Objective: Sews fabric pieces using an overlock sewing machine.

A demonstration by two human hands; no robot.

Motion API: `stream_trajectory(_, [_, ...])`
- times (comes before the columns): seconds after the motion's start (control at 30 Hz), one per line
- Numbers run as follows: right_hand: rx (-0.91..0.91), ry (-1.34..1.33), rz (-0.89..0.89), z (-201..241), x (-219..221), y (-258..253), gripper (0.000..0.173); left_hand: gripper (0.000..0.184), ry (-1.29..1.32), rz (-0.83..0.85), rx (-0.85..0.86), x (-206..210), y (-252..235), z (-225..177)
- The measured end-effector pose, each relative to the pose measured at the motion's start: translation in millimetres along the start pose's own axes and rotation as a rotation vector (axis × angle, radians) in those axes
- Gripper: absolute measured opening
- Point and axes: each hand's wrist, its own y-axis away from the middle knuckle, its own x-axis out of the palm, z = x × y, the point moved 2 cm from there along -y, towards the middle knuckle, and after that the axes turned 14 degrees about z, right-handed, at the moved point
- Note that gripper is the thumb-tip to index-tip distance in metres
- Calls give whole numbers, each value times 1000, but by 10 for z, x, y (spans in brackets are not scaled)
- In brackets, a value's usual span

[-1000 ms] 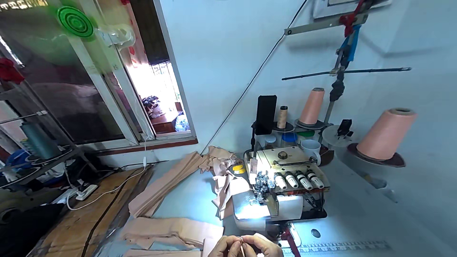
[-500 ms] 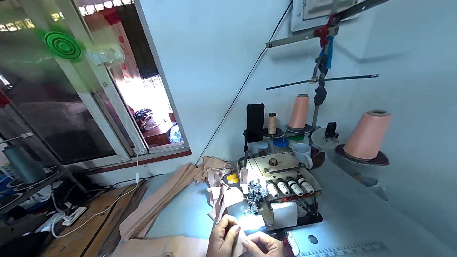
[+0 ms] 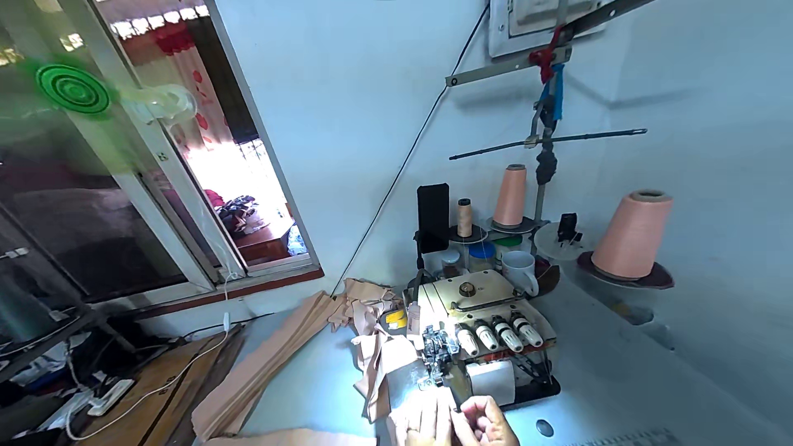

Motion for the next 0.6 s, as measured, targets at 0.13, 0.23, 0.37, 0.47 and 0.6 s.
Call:
stream_trajectory(0.13, [1, -8, -22, 5, 23, -33, 14, 33, 52, 41, 6, 72, 27, 51])
stream_trajectory(0.23, [26, -20, -14, 15, 36, -77, 14, 35, 73, 34, 33, 100, -33, 109])
stream_trajectory(0.37, [94, 7, -26, 7, 42, -139, 13, 31, 210, 25, 9, -50, -117, 70])
stream_trajectory(0.47, [108, 88, -23, -33, 33, -211, 15, 27, 385, 81, -83, -45, -254, 231])
stream_trajectory(0.6, [26, 185, -49, -27, 66, -124, 18, 21, 443, 180, -74, 37, -638, 620])
